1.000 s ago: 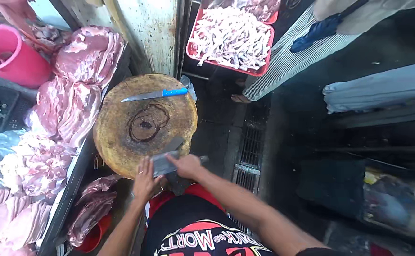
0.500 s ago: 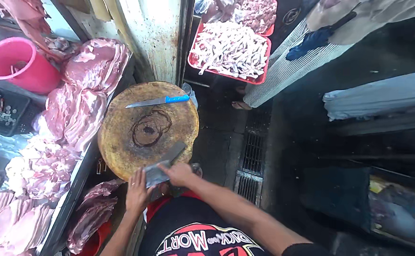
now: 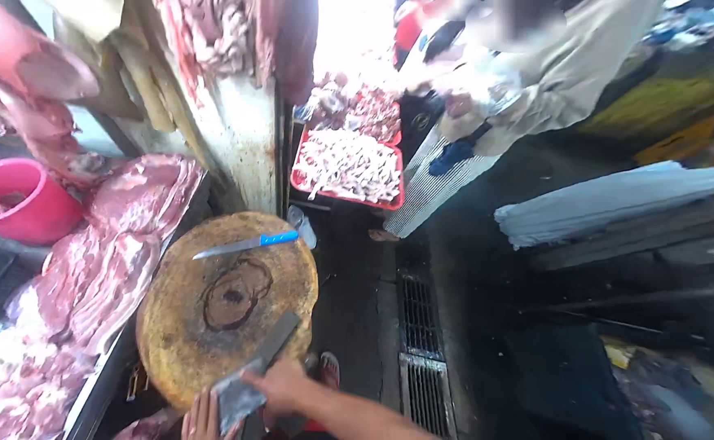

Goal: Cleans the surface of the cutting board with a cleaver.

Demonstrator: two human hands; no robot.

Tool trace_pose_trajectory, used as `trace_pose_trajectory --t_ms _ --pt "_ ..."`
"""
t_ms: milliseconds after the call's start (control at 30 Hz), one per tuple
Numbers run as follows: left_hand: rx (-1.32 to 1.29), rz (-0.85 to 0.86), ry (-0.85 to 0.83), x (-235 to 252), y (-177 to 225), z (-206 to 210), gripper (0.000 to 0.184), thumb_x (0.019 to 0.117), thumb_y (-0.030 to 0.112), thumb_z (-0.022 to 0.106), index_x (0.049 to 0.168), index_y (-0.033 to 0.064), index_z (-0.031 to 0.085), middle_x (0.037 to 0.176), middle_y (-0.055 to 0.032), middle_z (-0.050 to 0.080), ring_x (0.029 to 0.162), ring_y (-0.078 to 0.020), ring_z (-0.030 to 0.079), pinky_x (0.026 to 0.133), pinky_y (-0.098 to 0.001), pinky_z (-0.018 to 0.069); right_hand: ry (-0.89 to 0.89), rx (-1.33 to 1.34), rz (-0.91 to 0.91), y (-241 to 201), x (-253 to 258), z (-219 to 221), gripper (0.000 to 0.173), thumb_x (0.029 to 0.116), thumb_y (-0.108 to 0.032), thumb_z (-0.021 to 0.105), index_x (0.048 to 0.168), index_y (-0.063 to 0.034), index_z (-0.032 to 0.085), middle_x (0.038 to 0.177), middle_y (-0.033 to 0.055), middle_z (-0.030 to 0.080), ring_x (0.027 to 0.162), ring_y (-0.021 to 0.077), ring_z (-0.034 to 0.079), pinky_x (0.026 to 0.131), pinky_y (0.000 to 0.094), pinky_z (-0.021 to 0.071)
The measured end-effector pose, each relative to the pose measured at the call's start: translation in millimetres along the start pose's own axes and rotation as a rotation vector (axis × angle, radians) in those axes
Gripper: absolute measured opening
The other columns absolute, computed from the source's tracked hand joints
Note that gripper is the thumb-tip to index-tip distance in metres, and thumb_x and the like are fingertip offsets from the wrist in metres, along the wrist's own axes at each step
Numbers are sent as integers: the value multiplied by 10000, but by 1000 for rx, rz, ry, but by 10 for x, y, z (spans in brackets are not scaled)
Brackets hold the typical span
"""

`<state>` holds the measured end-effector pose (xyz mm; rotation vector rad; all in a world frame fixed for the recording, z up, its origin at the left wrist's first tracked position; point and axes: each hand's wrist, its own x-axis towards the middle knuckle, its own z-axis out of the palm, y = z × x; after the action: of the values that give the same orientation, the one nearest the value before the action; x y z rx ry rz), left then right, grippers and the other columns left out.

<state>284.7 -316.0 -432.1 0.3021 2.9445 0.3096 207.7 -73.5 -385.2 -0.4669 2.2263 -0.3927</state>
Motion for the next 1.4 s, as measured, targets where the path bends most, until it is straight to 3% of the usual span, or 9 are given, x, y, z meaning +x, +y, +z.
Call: trace_pose_trajectory --t_ms 67,267,367,500,767,967,1167,1333,1400 --pt "49 21 -44 6 -13 1 928 943 714 524 1559 27 422 1633 -212 365 1523 -396 327 1242 -589 239 -10 20 -10 47 14 40 977 886 -230 735 1621 -509 155 1068 226 720 980 488 677 788 718 516" --pt "28 184 -56 928 995 287 911 942 766 439 1569 104 438 1664 -115 349 1546 -327 302 1255 -563 226 78 -28 226 1098 -410 -182 963 891 -265 686 1622 -524 114 1037 207 733 958 466 697 809 697 528" --pt "62 124 -33 629 561 270 922 929 782 444 1576 124 436 1674 -85 336 1555 -300 289 1263 -544 237 57 -10 151 679 -281 -145 963 885 -253 700 1629 -494 139 1032 229 727 954 485 690 788 717 524" --pt "38 83 -66 47 248 104 920 936 706 537 1560 38 432 1646 -198 349 1520 -446 304 1226 -626 249 -9 24 72 212 -276 128 972 900 -197 696 1630 -495 127 1064 229 720 982 486 680 809 708 522" --pt "18 409 -112 1278 1524 491 938 939 792 383 1643 179 291 1731 -46 179 1595 -327 129 1264 -617 134 270 39 520 1277 -1024 68 935 921 -164 625 1628 -508 120 990 198 734 919 442 709 789 641 555" --pt "-34 280 -58 423 1052 377 951 944 725 484 1580 25 386 1669 -206 291 1538 -455 251 1220 -660 204 178 78 370 689 -1025 335 958 921 -134 660 1626 -505 128 1036 238 720 961 481 689 814 680 534" --pt "-11 384 -155 1154 1520 387 952 956 780 346 1659 150 223 1738 -47 142 1600 -320 99 1256 -649 76 279 53 528 1012 -1200 -73 951 895 -88 650 1632 -463 179 1000 240 722 939 487 694 785 683 542" --pt "-62 288 -91 445 1076 358 952 964 731 426 1613 43 318 1699 -163 237 1570 -410 185 1225 -697 116 217 50 384 622 -1108 253 966 900 -105 671 1626 -489 162 1021 242 718 957 482 687 817 678 530" --pt "-29 297 -65 458 1112 465 967 957 768 370 1628 76 297 1709 -135 223 1578 -381 177 1230 -689 124 248 31 389 706 -1104 303 968 886 -110 682 1618 -499 183 996 232 724 933 477 692 802 679 534"
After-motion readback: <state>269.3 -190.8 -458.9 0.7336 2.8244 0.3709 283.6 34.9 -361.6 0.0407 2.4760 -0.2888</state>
